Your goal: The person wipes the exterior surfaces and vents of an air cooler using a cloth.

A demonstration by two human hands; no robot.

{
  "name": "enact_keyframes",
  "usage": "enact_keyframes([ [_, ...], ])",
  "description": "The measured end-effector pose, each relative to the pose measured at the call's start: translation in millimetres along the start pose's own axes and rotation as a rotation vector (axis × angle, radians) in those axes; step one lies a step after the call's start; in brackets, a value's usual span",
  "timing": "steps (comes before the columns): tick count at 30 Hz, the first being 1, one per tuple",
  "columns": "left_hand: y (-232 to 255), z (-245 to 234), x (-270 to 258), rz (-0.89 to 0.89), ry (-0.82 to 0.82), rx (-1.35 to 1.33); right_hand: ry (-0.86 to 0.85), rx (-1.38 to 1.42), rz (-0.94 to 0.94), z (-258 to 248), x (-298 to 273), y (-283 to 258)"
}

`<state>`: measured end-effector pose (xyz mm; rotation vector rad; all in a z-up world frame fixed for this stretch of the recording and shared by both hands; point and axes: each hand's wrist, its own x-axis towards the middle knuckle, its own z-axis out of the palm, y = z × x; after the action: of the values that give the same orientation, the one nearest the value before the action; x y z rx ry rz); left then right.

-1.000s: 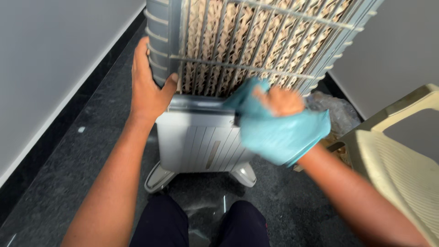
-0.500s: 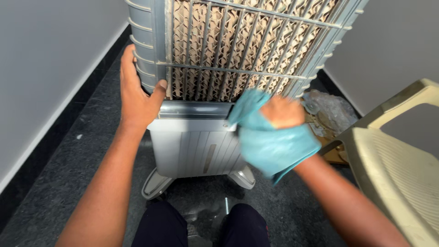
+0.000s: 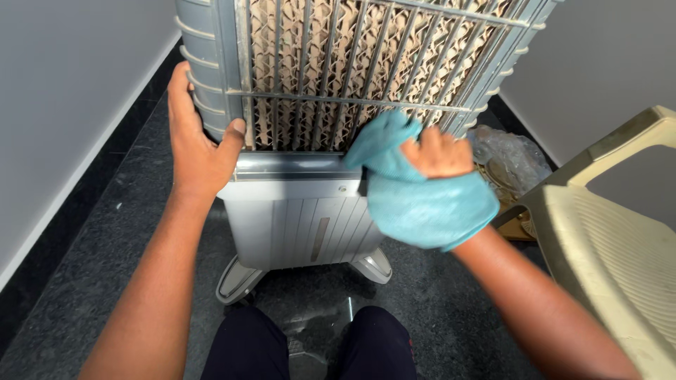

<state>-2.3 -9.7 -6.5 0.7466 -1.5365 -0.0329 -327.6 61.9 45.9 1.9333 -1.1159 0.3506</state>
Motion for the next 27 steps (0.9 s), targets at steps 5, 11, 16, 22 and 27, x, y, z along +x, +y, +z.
enact_keyframes([
  [5, 3, -2, 1, -0.047, -0.006, 0.004, -0.014, 0.028, -0.001, 12, -10, -11],
  [11, -2, 0, -3, -0.016, 0.001, -0.004, -0.047, -0.051, 0.026, 0, -15, 21],
  [16, -1, -1, -2, -0.018, -0.002, 0.021, 0.008, -0.04, 0.002, 4, -20, 5],
  [22, -4, 0, -7, -0.015, -0.007, -0.017, -0.02, -0.079, -0.003, 2, -34, 22],
  [27, 0, -3, -1, -0.037, 0.002, 0.034, 0.074, -0.083, -0.016, 11, -38, 5],
])
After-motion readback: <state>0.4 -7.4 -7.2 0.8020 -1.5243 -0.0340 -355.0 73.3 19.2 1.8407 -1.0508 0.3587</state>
